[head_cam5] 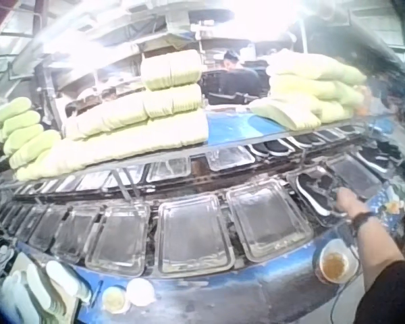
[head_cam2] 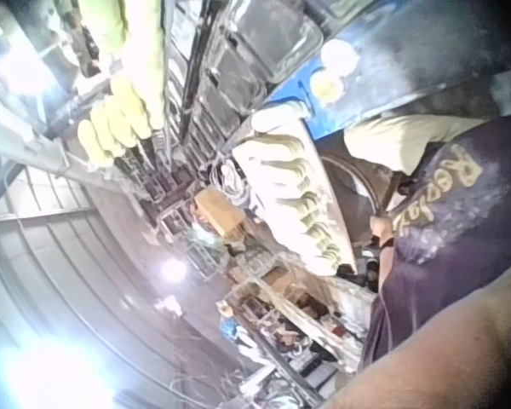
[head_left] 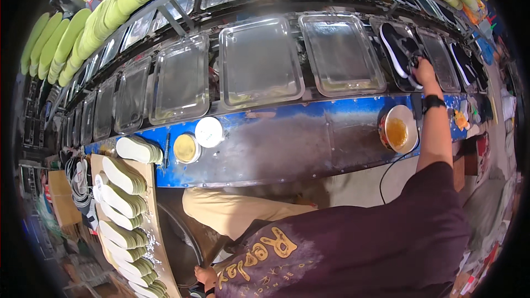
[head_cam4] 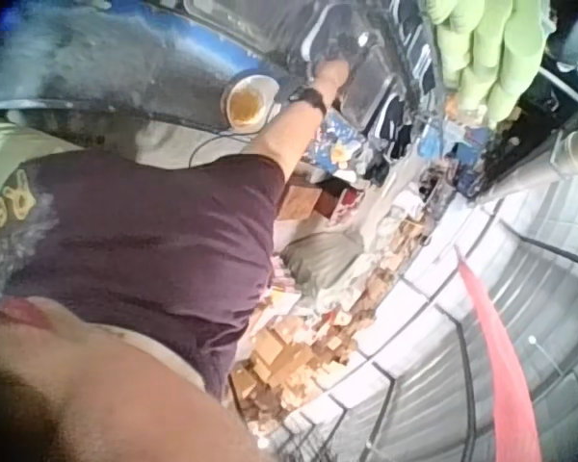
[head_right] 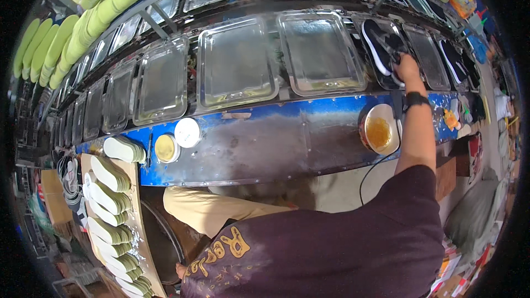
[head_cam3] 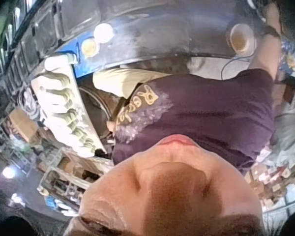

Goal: The recorder is seen assembling shoe insoles and trimming them with scissors at a factory workstation.

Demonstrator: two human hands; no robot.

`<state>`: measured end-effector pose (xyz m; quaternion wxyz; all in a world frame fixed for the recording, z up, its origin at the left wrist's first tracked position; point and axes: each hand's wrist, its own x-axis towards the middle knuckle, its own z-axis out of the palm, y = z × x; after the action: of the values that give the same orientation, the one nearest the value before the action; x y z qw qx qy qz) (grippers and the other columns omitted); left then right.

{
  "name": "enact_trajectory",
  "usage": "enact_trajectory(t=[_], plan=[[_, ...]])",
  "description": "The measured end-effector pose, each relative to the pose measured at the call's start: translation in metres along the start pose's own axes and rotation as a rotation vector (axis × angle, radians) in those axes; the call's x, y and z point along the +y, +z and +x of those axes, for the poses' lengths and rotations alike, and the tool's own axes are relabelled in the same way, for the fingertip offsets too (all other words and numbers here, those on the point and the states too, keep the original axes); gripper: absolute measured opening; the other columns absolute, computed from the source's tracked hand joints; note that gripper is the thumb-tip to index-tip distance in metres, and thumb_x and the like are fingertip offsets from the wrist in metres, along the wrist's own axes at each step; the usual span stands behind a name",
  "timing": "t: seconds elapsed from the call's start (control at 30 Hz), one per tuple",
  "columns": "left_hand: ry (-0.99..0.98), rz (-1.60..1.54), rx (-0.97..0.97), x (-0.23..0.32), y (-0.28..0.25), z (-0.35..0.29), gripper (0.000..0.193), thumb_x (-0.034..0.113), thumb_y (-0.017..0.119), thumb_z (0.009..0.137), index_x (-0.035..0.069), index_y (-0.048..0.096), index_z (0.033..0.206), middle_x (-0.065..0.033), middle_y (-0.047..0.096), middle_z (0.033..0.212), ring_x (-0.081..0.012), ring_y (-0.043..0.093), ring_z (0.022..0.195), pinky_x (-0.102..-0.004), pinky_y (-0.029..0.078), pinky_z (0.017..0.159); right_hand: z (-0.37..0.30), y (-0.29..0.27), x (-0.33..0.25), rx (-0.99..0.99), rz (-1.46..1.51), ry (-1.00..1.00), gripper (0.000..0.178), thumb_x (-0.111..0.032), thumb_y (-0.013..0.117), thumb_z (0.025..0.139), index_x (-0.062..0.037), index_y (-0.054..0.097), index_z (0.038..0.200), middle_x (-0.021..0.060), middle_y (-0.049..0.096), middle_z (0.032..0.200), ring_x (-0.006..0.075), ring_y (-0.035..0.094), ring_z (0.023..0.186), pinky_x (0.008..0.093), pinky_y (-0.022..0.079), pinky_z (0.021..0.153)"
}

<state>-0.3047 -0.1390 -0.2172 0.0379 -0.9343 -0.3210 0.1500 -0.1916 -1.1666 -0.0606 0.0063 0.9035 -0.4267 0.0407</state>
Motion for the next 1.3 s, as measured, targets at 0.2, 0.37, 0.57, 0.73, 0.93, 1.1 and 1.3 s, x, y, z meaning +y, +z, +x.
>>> enact_trajectory(t=[0.2, 0.37, 0.57, 0.73, 0.93, 1.1, 1.3], plan=[[0.086, 0.026, 0.118, 0.004, 0.005, -0.009, 0.045, 0.016, 0.071, 0.067, -0.002, 0.055, 0.105, -0.0214, 0.059, 0.107, -0.039, 0.055, 0.104, -0.0467, 0.043, 0.092, -0.023, -0.003, -0.046, 0.013, -0.08, 0.062, 0.044, -0.03, 0.075, 0.072, -0.0069, 0.064, 0.107, 0.0219, 0.065, 0.107, 0.0363, 0.063, 0.102, 0.0446, 0.05, 0.086], [0.169, -0.027, 0.18, -0.006, -0.01, -0.024, 0.042, 0.015, 0.071, 0.063, 0.002, 0.057, 0.101, -0.0179, 0.061, 0.104, -0.0371, 0.055, 0.103, -0.0465, 0.042, 0.091, -0.084, -0.059, -0.203, 0.166, 0.056, -0.195, 0.043, -0.04, 0.073, 0.076, -0.0078, 0.066, 0.103, 0.022, 0.067, 0.094, 0.0398, 0.064, 0.091, 0.0472, 0.05, 0.079], [0.177, -0.094, 0.299, -0.004, -0.008, -0.028, 0.043, 0.02, 0.072, 0.065, 0.009, 0.061, 0.105, -0.0141, 0.061, 0.102, -0.0324, 0.056, 0.101, -0.0454, 0.041, 0.093, -0.244, -0.078, -0.373, 0.194, 0.4, -1.033, 0.03, -0.011, 0.074, 0.064, -0.0055, 0.065, 0.092, 0.0185, 0.065, 0.09, 0.0379, 0.063, 0.084, 0.044, 0.05, 0.073], [0.245, -0.599, 0.424, -0.021, -0.01, -0.042, 0.035, 0.007, 0.067, 0.071, 0.006, 0.063, 0.105, -0.0167, 0.063, 0.104, -0.0356, 0.057, 0.102, -0.044, 0.042, 0.096, -0.377, -0.086, -0.486, -0.129, 0.491, -1.663, 0.023, -0.012, 0.075, 0.062, -0.0066, 0.06, 0.079, 0.013, 0.06, 0.081, 0.0344, 0.061, 0.08, 0.0428, 0.05, 0.068], [0.23, -1.182, 0.366, -0.021, -0.049, -0.066, 0.008, 0.01, 0.06, 0.089, 0.003, 0.062, 0.093, -0.0107, 0.061, 0.112, -0.0205, 0.059, 0.1, -0.0315, 0.044, 0.09, -0.559, -0.031, -0.572, -0.311, 0.75, -2.237, 0.016, -0.018, 0.07, 0.073, -0.012, 0.059, 0.082, 0.009, 0.058, 0.083, 0.0297, 0.061, 0.078, 0.0418, 0.049, 0.066], [-0.022, -1.57, 0.303, -0.04, -0.044, -0.06, 0.014, 0.016, 0.06, 0.092, 0.005, 0.059, 0.101, -0.0089, 0.066, 0.102, -0.0163, 0.061, 0.09, -0.0296, 0.047, 0.079, -0.671, -0.009, -0.56, -0.542, 0.453, -2.343, 0.018, -0.022, 0.063, 0.078, -0.0104, 0.06, 0.092, 0.0102, 0.062, 0.092, 0.0297, 0.065, 0.084, 0.042, 0.052, 0.07], [0.049, -0.867, 0.196, -0.064, -0.09, -0.033, 0.034, 0.03, 0.059, 0.09, -0.001, 0.07, 0.087, -0.0187, 0.067, 0.072, -0.0242, 0.067, 0.068, -0.0352, 0.05, 0.063, -0.646, -0.009, -0.557, -0.737, 0.37, -2.394, 0.028, -0.013, 0.068, 0.071, -0.008, 0.062, 0.098, 0.0117, 0.063, 0.093, 0.0322, 0.064, 0.083, 0.0425, 0.052, 0.072]])
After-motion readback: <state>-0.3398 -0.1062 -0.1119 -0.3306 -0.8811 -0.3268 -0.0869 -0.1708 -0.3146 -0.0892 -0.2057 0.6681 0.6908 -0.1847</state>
